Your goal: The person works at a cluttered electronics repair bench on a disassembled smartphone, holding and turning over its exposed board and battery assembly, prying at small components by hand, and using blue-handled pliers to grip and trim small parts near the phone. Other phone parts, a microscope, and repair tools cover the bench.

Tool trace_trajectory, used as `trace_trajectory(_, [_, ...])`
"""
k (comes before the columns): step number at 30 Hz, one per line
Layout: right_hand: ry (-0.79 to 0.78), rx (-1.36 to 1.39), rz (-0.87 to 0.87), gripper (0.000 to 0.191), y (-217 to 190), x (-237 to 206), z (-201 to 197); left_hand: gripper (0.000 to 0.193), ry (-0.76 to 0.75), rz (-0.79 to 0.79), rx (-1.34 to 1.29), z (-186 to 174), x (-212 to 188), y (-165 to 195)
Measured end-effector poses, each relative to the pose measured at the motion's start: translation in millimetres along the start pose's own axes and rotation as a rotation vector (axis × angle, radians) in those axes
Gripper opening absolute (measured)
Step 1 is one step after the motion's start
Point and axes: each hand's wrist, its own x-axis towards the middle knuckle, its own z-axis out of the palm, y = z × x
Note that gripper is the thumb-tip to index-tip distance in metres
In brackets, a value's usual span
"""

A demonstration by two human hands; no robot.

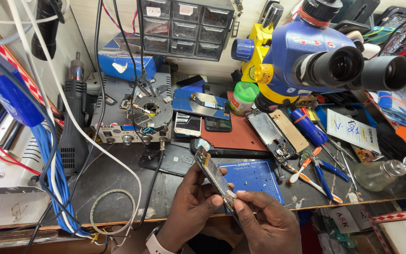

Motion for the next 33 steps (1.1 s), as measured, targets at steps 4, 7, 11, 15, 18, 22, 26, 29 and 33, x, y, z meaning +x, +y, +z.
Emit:
trace_trajectory(4, [-0.017, 0.038, -0.024, 0.017, 0.1, 0.5, -0.5, 0.091, -0.001, -0.004, -0.014, 0.4, 0.5, 0.4])
trace_trajectory(7, [-0.020, 0.050, -0.024, 0.017, -0.3, 0.4, -0.5, 0.092, -0.003, -0.004, -0.018, 1.0, 1.0, 0.6])
trace_trajectory(11, [-0.031, 0.043, -0.027, 0.017, -1.2, 1.3, -1.2, 0.092, 0.004, -0.013, -0.015, 1.3, 0.4, 1.0])
trace_trajectory(15, [-0.050, 0.016, -0.113, 0.016, -2.5, 1.2, -1.6, 0.092, -0.004, -0.002, 0.000, 0.6, 1.1, 0.9])
trace_trajectory(18, [-0.053, 0.001, -0.170, 0.016, -3.7, 1.3, -0.6, 0.092, 0.003, -0.005, -0.008, 0.5, 0.6, 0.1])
trace_trajectory(22, [-0.041, -0.023, -0.161, 0.016, -6.9, 1.4, 0.1, 0.092, 0.002, -0.004, -0.008, 0.1, 0.4, -1.1])
trace_trajectory(26, [-0.022, -0.111, -0.191, 0.016, -11.1, 1.4, 0.3, 0.091, 0.003, -0.002, -0.010, 0.3, 0.4, -1.6])
trace_trajectory(29, [-0.014, -0.204, -0.218, 0.017, -13.7, 0.8, -0.3, 0.090, -0.002, 0.003, -0.015, 0.2, 0.3, -1.1])
trace_trajectory(33, [0.023, -0.259, -0.264, 0.018, -13.2, -2.0, 1.3, 0.090, 0.008, -0.003, -0.003, 0.4, -1.0, -0.7])
